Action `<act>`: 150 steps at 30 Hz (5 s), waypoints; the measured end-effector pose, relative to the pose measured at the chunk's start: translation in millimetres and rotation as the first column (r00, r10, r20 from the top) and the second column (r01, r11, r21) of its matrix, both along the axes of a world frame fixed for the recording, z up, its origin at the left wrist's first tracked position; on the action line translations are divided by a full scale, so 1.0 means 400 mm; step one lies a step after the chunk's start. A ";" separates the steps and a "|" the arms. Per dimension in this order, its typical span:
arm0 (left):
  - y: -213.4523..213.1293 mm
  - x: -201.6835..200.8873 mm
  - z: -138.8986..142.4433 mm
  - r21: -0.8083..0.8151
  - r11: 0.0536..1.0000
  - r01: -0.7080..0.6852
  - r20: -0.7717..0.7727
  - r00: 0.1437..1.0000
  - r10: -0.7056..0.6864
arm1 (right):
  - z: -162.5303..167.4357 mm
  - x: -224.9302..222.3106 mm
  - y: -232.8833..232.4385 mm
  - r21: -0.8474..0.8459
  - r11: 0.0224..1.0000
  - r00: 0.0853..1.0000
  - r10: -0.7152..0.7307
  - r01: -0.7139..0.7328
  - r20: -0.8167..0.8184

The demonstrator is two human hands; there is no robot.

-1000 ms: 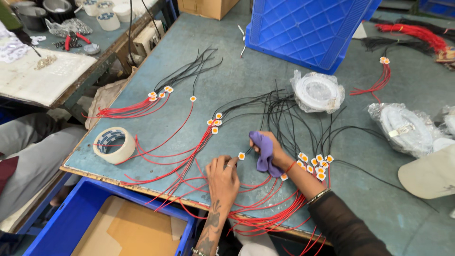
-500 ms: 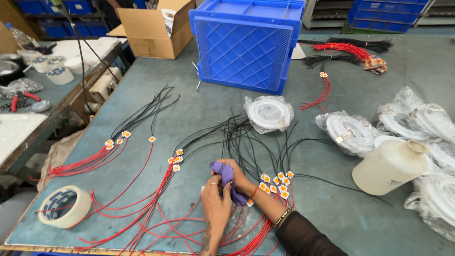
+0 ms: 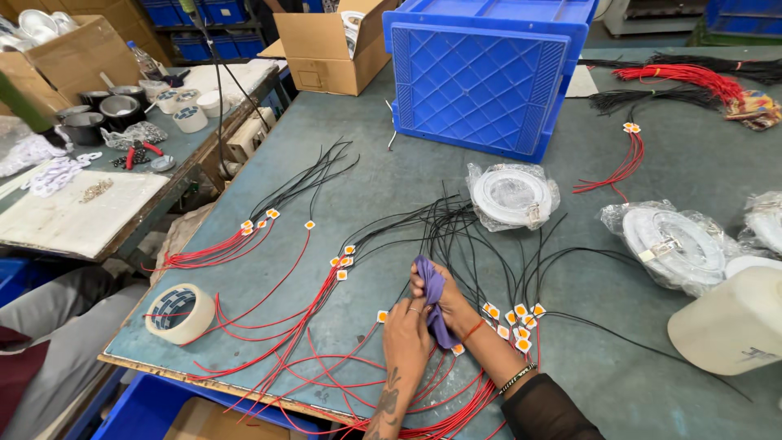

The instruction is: The person wipes the surface of small square LED modules with a purple cloth. They handle the modules one at a time, wiping each with the cloth and placing them back on the table. The person also gathers and organizes the red and black wires attached to the modules.

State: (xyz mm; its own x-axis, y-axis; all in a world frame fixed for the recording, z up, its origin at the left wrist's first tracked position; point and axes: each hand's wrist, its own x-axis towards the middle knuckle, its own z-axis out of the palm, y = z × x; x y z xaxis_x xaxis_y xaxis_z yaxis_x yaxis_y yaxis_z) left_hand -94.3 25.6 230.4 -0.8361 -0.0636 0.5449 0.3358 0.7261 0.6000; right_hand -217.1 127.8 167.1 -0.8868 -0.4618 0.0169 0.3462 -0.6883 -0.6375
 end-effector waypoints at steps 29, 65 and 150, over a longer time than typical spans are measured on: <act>-0.337 -0.138 -0.046 -0.440 0.829 -0.344 -0.109 0.937 0.331 | 0.053 -0.011 0.014 0.254 0.967 1.000 -0.030 0.030 -0.002; -0.221 0.010 -0.045 -0.144 0.973 -0.182 -0.049 0.983 0.177 | 0.147 0.061 -0.015 0.762 0.637 0.915 0.233 0.112 -0.329; 0.066 0.208 0.059 0.545 0.834 0.085 0.708 0.485 -0.513 | 0.651 0.343 0.532 -0.194 0.753 0.563 -0.613 0.629 -0.555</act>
State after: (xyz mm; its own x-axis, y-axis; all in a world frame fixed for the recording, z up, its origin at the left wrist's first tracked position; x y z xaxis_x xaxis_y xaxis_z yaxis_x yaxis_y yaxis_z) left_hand -11.2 51.9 254.2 -0.8854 0.2640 -0.3825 -0.2974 0.3106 0.9028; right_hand -79.9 340.5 427.5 -0.7804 0.1916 0.5953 -0.5800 -0.5774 -0.5746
